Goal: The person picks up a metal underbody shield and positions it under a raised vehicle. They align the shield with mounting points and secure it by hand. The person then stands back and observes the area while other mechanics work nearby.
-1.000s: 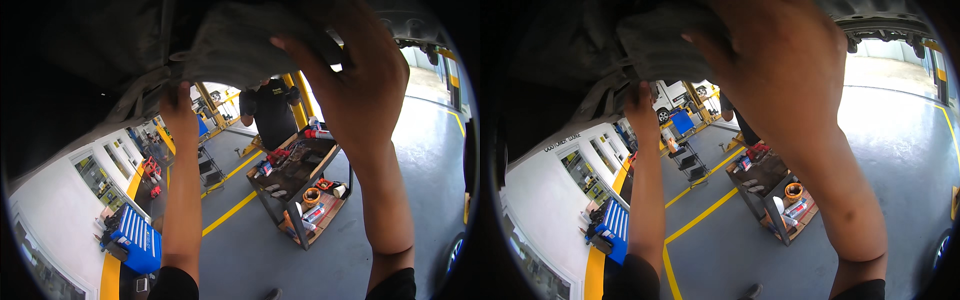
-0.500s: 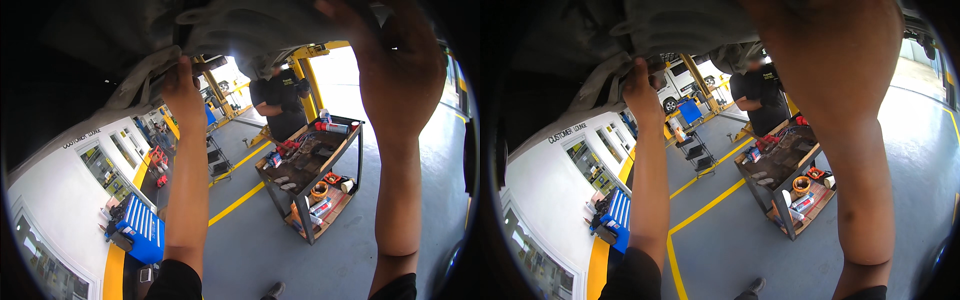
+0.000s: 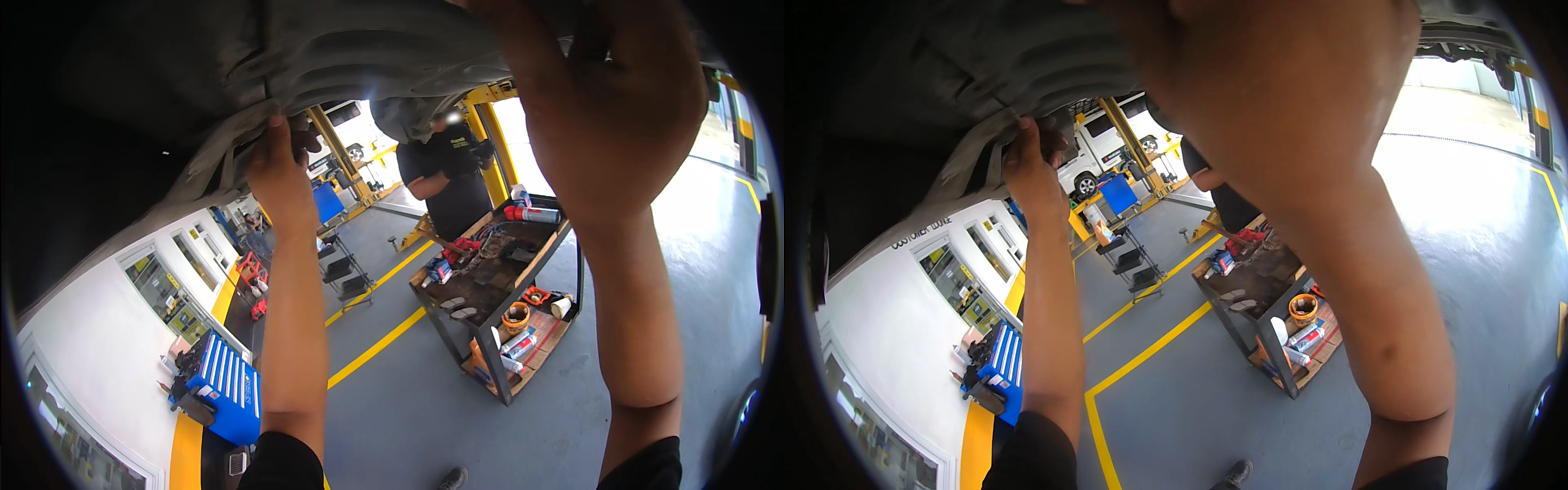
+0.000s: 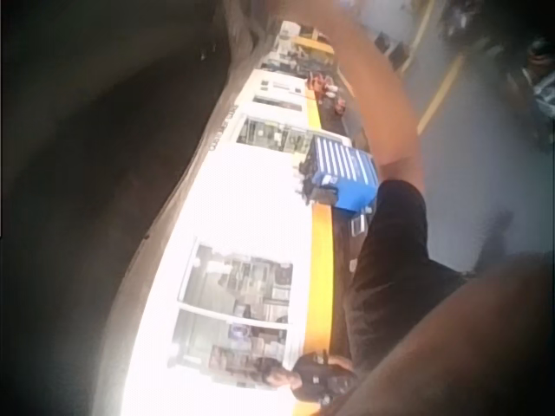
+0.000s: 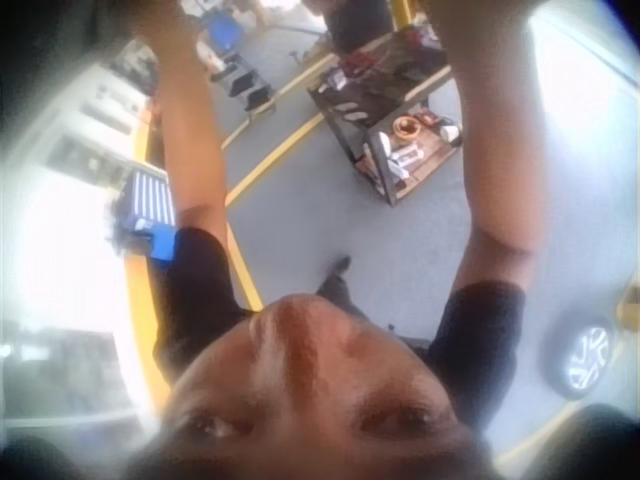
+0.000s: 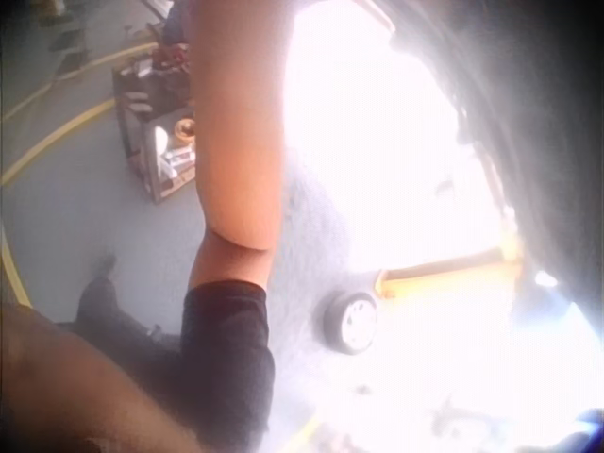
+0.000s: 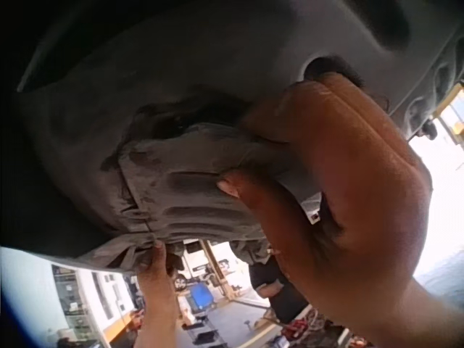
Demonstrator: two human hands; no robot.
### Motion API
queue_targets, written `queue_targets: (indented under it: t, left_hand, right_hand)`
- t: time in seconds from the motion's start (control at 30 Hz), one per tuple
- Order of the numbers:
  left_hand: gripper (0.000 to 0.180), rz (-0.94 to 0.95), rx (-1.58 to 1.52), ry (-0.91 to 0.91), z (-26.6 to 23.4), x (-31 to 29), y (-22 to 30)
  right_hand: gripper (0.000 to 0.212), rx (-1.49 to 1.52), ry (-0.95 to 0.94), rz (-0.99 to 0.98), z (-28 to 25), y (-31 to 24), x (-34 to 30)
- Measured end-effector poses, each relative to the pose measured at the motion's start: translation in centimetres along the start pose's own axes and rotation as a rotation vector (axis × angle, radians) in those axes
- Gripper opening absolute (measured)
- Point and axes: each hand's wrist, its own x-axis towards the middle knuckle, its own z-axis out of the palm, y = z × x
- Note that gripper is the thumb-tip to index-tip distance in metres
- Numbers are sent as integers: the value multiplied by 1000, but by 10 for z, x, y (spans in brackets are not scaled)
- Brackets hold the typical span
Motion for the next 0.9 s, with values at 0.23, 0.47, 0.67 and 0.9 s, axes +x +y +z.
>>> queue_targets:
  t: [0.23, 0.47, 0.67, 0.9]
  left_hand:
    - [35, -17, 35, -122, 12, -15, -3]
    - [36, -57, -64, -297, 15, -10, -10]
    - [33, -103, -87, -263, 10, -5, -14]
    - [22, -83, -258, -256, 6, -14, -23]
  right_hand:
    - [45, 5, -5, 2, -2, 0, -5]
    - [47, -12, -3, 0, -8, 2, -5]
    - [48, -10, 5, 13, -11, -6, -7]
    - [50, -11, 26, 17, -12, -14, -9]
